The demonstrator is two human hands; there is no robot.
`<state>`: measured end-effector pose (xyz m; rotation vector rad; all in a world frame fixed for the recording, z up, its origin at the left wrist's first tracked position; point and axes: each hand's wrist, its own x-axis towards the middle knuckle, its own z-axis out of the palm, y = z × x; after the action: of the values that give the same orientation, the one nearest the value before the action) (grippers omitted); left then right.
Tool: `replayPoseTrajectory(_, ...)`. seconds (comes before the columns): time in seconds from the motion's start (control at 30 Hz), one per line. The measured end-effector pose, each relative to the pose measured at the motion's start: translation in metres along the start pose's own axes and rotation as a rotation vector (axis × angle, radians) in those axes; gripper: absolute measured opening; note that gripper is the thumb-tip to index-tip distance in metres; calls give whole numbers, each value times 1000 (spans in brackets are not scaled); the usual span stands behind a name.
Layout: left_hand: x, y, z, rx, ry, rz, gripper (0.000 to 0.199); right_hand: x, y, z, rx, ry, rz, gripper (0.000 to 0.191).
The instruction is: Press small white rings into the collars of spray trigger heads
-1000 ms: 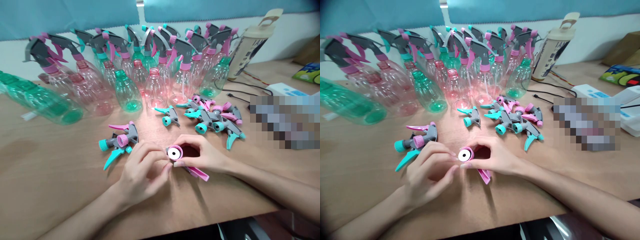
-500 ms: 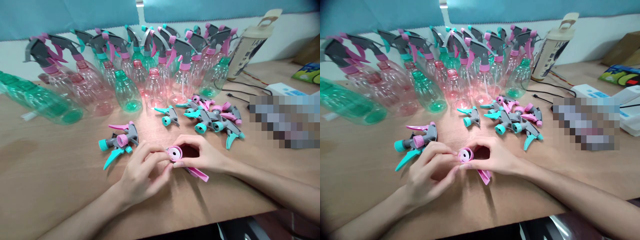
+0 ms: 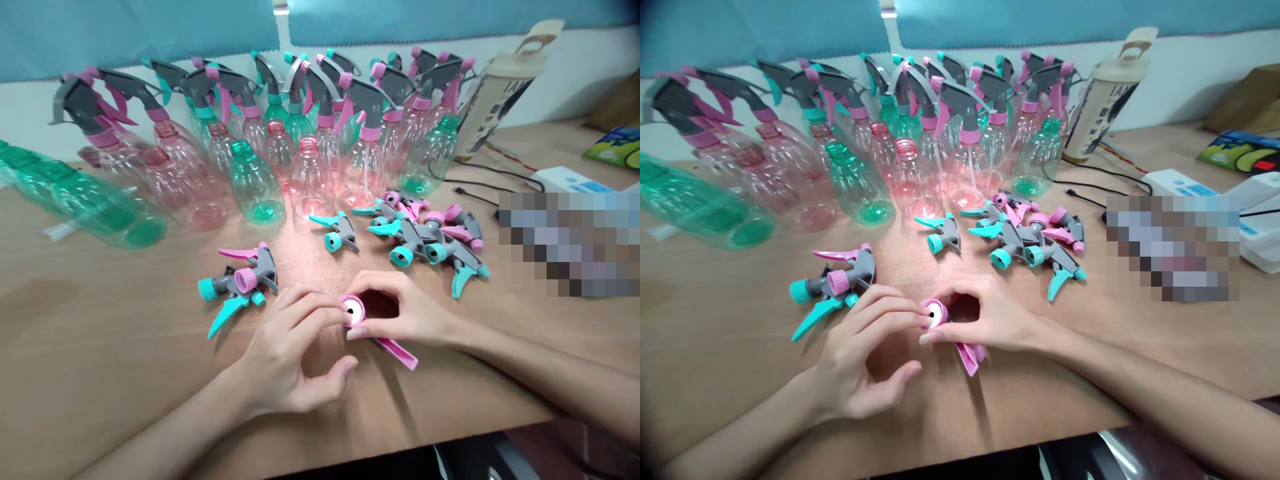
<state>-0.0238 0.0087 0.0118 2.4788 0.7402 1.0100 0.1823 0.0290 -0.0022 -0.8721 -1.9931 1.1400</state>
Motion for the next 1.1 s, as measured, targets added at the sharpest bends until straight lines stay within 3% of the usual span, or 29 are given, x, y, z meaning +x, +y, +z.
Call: replayPoseTrajectory(1.1,-1,4,4,49,-43,19,39,-2,-2,1,-37,-27,1,22)
